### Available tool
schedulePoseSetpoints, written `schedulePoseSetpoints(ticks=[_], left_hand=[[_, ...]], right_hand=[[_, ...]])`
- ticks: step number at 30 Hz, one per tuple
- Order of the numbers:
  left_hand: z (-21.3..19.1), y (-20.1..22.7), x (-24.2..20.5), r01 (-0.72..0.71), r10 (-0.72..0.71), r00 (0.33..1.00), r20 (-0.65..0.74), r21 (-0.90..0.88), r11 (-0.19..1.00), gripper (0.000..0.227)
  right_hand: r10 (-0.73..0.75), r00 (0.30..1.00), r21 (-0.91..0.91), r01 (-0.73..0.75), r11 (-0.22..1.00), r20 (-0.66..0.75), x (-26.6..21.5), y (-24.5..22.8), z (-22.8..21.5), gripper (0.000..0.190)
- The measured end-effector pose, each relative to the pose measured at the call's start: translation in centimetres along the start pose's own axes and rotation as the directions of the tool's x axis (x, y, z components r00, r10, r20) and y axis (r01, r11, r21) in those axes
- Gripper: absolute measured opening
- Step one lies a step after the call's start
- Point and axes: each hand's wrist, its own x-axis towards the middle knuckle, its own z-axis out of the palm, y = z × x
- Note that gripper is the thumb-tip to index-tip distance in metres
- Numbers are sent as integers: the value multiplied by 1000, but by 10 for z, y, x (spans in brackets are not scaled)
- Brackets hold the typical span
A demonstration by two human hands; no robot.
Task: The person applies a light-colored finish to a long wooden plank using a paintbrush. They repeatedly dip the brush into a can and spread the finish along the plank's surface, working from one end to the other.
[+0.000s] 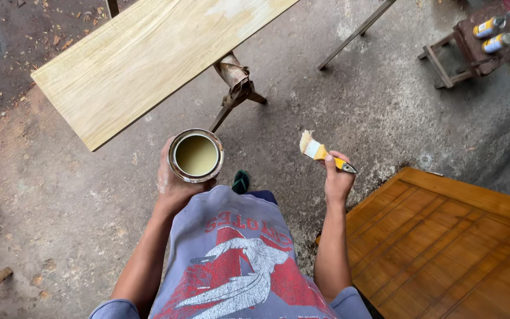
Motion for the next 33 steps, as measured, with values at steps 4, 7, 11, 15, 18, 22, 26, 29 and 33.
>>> schedulePoseSetpoints(ticks=[4, 7, 11, 15, 18, 22, 26, 29, 33], left_hand=[[41, 22, 4, -62, 57, 993, 104, 43, 997, 107], [71, 32, 22, -94, 101, 975, 197, -46, 995, 109], [111, 44, 43, -148, 160, 959, 234, -68, 987, 108], [155, 53, 72, -280, 301, 915, 268, -112, 953, 110], [185, 59, 98, -337, 371, 887, 275, -166, 927, 112], [230, 76, 138, -330, 398, 869, 293, -257, 909, 110], [268, 88, 182, -415, 500, 825, 264, -319, 852, 110], [288, 96, 204, -406, 490, 825, 281, -309, 860, 110], [303, 104, 232, -408, 485, 832, 270, -295, 864, 109]], right_hand=[[-59, 998, 60, 58, 997, 14, 6, -59, -22, 28], [-181, 981, 50, 178, 983, 65, 15, -108, -27, 27], [-249, 945, -72, 269, 960, 210, 25, -167, -27, 26], [-355, 852, -157, 439, 885, 385, 53, -206, -15, 21], [-334, 825, -270, 486, 831, 455, 83, -219, 4, 18], [-297, 815, -383, 513, 768, 497, 136, -226, 15, 15], [-273, 815, -427, 516, 742, 511, 186, -221, 16, 15], [-289, 814, -438, 529, 726, 505, 219, -217, 12, 15], [-251, 814, -459, 518, 722, 525, 257, -214, 13, 14]])
